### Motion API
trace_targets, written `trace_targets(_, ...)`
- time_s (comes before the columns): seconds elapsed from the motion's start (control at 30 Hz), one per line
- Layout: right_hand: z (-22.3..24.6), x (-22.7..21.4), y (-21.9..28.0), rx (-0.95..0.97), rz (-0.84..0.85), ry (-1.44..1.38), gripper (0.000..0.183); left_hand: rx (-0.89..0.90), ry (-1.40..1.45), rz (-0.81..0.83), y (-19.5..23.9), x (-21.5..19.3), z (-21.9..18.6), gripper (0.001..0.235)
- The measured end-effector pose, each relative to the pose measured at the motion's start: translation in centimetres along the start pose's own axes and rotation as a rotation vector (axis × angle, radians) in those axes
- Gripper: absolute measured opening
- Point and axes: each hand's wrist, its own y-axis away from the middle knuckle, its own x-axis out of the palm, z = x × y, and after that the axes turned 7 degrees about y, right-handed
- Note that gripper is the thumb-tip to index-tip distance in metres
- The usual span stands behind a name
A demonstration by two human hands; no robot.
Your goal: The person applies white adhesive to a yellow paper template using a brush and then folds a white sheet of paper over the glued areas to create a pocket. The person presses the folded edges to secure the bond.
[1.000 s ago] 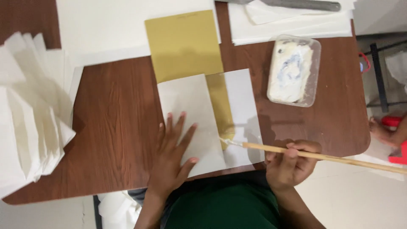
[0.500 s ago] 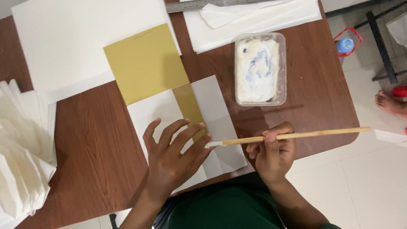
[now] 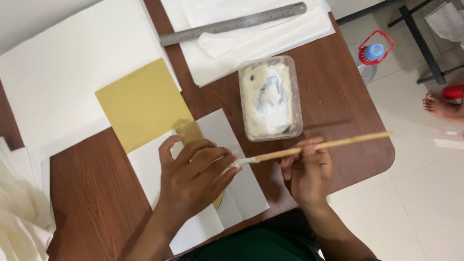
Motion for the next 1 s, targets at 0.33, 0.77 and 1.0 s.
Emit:
trace_targets(0.33, 4.2, -5.7, -6.5, 0.124, -0.329, 0.202, 0.029, -0.054, 0.126, -0.010, -4.2, 1.7, 4.0, 0.014)
trace_targets(0.77, 2.7, -6.4, -8.2, 0.132, -0.349, 0.666, 0.007, -0.168, -0.031, 0.187, -4.5, 4.3, 8.6, 0.012)
trace_targets(1.0, 2.9, -6.1, -8.4, 0.160, -0.326, 0.781, 0.009, -0.181, -0.045, 0.200, -4.5, 4.5, 8.7, 0.013)
